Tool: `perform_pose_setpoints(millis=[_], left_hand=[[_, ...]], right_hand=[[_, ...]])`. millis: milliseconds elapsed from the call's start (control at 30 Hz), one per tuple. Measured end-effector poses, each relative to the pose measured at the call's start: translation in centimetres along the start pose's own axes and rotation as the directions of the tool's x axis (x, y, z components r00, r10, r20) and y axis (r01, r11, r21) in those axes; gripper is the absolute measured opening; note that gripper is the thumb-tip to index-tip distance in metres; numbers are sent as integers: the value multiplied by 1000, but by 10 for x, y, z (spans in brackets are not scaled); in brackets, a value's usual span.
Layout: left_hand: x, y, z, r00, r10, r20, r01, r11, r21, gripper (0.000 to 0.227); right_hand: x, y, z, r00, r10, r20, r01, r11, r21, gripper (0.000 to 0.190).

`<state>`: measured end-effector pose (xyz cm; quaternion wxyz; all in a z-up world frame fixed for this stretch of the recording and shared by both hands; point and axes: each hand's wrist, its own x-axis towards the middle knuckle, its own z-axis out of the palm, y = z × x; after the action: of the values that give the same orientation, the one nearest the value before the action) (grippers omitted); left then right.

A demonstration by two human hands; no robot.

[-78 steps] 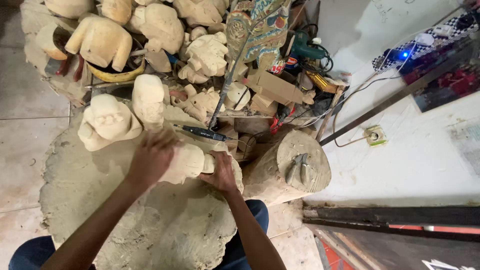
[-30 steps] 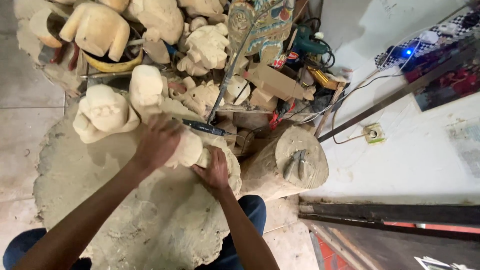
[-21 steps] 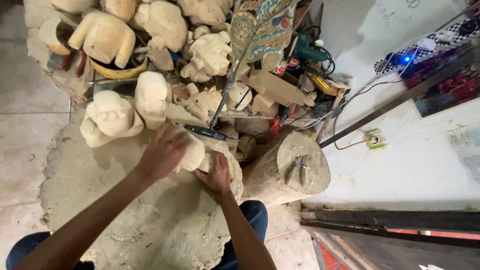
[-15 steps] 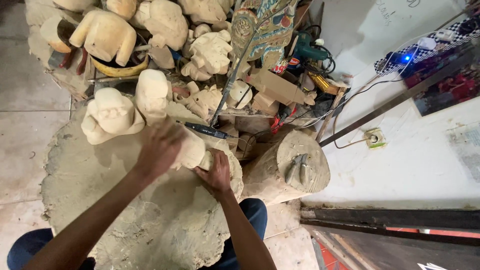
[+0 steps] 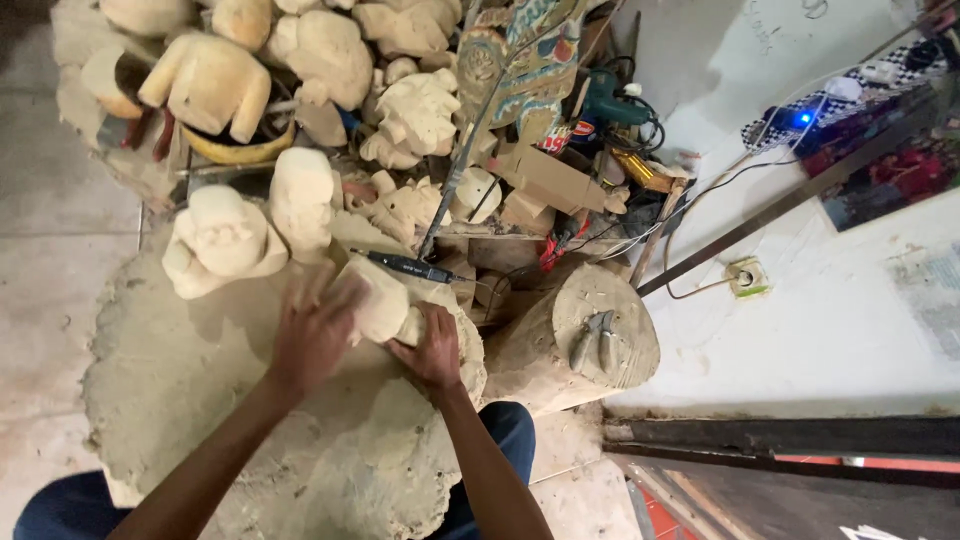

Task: Refining a small wooden head carving using a hand tool

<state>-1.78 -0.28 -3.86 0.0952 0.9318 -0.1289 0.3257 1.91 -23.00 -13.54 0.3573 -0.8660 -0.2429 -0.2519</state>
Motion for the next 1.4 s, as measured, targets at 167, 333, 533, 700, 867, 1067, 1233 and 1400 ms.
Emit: perform_pose_setpoints(millis=[167,333,533,700,867,1067,1233,1400], left_hand=[[-15,-16,18,996,71,-57,-74,996,-45,53],[3,-13,-1,979,195,-52,-198,978,-66,47],[4,-8,14,990,136,-35,-137,990,-41,40],[27,-7,-1,994,101,48,-101,995,2,31],[19,8,10,973,219,66,-210,970,-121,29],[29,7,-8,990,131,41,-130,991,-33,36],[25,-1,-9,993,79,83,-73,994,-76,37],[4,8,11,974,198,-110,-200,980,-14,26]], right_hand=[[0,0,-2,1000,-2,-6,2,1000,3,69],[6,-7,-5,1000,22,1,-22,1000,8,68],[4,-10,-9,999,38,-1,-38,999,9,68],[1,-6,-5,997,69,23,-70,997,17,70],[-2,-2,0,997,72,30,-73,997,24,68],[-12,6,2,999,50,17,-51,999,3,70],[2,-5,-5,999,47,9,-48,999,16,70],[4,-11,-9,999,42,10,-42,999,25,70]])
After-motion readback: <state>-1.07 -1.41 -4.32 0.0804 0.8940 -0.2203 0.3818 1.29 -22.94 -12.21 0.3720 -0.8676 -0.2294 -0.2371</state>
